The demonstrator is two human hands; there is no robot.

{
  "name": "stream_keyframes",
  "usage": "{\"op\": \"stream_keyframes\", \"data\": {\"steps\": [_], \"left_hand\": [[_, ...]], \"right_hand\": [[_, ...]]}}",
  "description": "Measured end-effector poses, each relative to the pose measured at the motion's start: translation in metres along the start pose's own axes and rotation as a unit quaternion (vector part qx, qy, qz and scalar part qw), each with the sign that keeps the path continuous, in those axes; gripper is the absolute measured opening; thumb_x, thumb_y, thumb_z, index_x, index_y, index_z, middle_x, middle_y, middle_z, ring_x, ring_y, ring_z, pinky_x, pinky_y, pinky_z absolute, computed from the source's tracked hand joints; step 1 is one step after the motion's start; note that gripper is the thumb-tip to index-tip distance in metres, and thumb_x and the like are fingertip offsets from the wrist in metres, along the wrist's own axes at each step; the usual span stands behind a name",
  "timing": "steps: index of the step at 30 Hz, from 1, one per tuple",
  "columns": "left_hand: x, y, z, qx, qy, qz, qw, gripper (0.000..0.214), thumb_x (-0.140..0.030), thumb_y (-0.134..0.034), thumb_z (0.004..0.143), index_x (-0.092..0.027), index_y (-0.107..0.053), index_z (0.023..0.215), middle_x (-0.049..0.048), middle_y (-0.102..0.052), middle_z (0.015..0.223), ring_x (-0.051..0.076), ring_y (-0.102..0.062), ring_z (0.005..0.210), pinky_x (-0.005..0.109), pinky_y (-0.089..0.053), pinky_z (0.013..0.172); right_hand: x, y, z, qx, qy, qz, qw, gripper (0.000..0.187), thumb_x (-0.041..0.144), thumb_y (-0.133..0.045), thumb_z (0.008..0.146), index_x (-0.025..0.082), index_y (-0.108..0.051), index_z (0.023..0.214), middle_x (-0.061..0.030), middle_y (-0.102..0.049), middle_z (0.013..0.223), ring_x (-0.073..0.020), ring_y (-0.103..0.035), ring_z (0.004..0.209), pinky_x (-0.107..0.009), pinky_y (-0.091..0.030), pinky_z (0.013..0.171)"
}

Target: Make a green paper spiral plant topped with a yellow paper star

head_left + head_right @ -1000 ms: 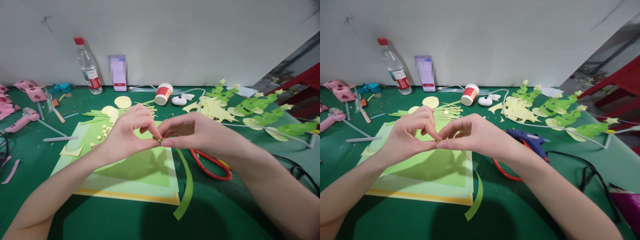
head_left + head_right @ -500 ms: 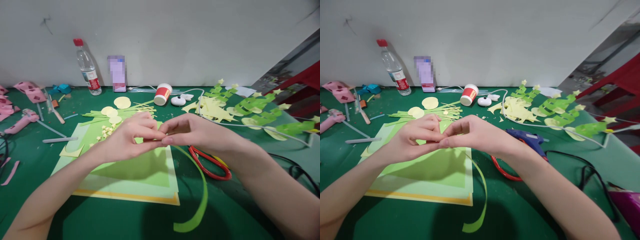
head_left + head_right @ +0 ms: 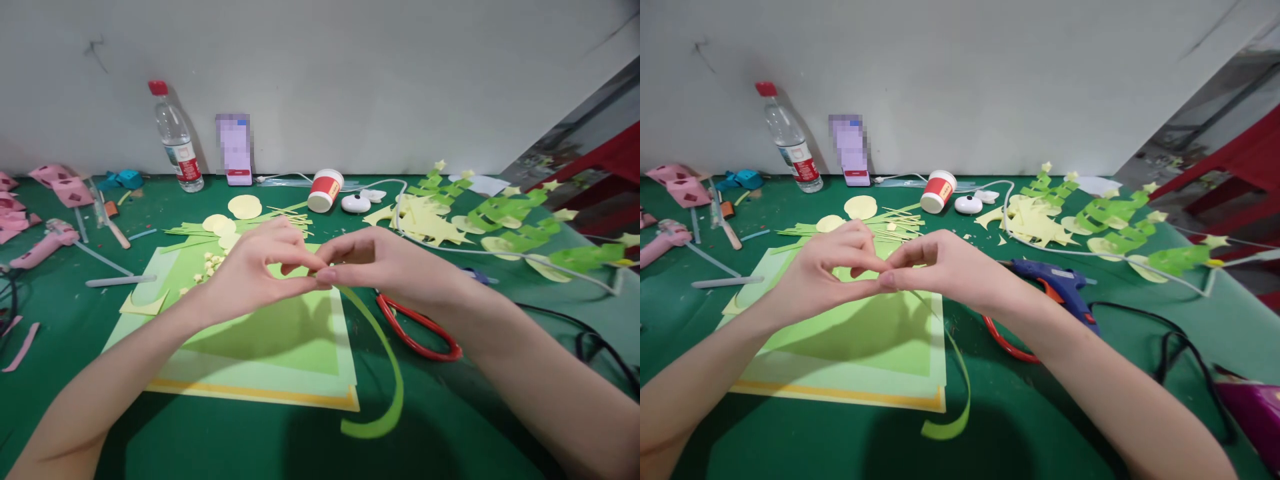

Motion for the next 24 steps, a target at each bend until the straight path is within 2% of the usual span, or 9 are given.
{"op": "stream_keyframes", "data": {"steps": [4, 7, 9, 14, 18, 24], "left_hand": [[-0.005, -0.012, 0.000, 0.079, -0.035, -0.043, 0.995, 0.015, -0.018, -0.058, 0.082, -0.013, -0.070, 0.075, 0.0002, -0.054, 0.059, 0.012, -0.042, 0.062, 0.027, -0.038, 0.060], [-0.005, -0.014, -0.001, 0.103, -0.037, -0.056, 0.992, 0.018, -0.018, -0.055, 0.084, -0.014, -0.070, 0.075, -0.0002, -0.052, 0.056, 0.012, -0.041, 0.062, 0.028, -0.038, 0.060], [-0.002, -0.012, 0.000, 0.089, -0.024, -0.057, 0.994, 0.017, -0.017, -0.056, 0.082, -0.014, -0.069, 0.071, -0.0008, -0.051, 0.055, 0.011, -0.040, 0.061, 0.027, -0.038, 0.060], [0.009, 0.000, 0.000, 0.001, 0.049, -0.065, 0.997, 0.013, -0.012, -0.066, 0.073, -0.018, -0.068, 0.062, -0.0047, -0.043, 0.047, 0.009, -0.037, 0.055, 0.023, -0.034, 0.052], [0.018, 0.002, -0.003, -0.020, 0.114, -0.045, 0.992, 0.013, -0.016, -0.071, 0.069, -0.018, -0.066, 0.058, -0.0045, -0.044, 0.049, 0.008, -0.038, 0.055, 0.021, -0.031, 0.048], [0.025, 0.006, -0.002, -0.039, 0.137, -0.025, 0.989, 0.017, -0.018, -0.072, 0.068, -0.017, -0.062, 0.054, -0.0037, -0.044, 0.053, 0.008, -0.039, 0.057, 0.019, -0.029, 0.046]], "right_hand": [[-0.002, -0.006, -0.001, 0.051, -0.007, -0.008, 0.999, 0.015, 0.034, -0.070, 0.066, 0.021, -0.068, 0.073, -0.0006, -0.066, 0.079, -0.0152, -0.059, 0.077, -0.029, -0.042, 0.069], [-0.003, -0.007, -0.001, 0.059, -0.015, -0.017, 0.998, 0.015, 0.035, -0.069, 0.067, 0.020, -0.067, 0.073, -0.0002, -0.066, 0.077, -0.0143, -0.058, 0.075, -0.028, -0.042, 0.068], [-0.003, -0.005, 0.000, 0.047, -0.010, -0.014, 0.999, 0.014, 0.034, -0.069, 0.068, 0.021, -0.068, 0.074, 0.0010, -0.066, 0.076, -0.0126, -0.058, 0.074, -0.027, -0.042, 0.069], [0.001, -0.002, 0.002, 0.021, 0.012, 0.011, 1.000, 0.014, 0.033, -0.069, 0.069, 0.021, -0.069, 0.077, 0.0011, -0.067, 0.080, -0.0115, -0.057, 0.078, -0.025, -0.042, 0.073], [-0.003, -0.006, 0.007, 0.011, 0.018, 0.058, 0.998, 0.016, 0.033, -0.070, 0.067, 0.019, -0.069, 0.075, 0.0001, -0.066, 0.079, -0.0114, -0.057, 0.076, -0.025, -0.043, 0.072], [-0.009, -0.009, 0.014, -0.007, 0.040, 0.095, 0.995, 0.021, 0.035, -0.070, 0.068, 0.017, -0.069, 0.080, -0.0027, -0.065, 0.079, -0.0114, -0.055, 0.073, -0.026, -0.042, 0.069]]}}
Point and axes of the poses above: each hand's wrist, its own z-axis towards the middle knuckle, its own y-axis out of the back of the hand, x = y × z, the point moved 8 cm from there along z, towards the middle knuckle
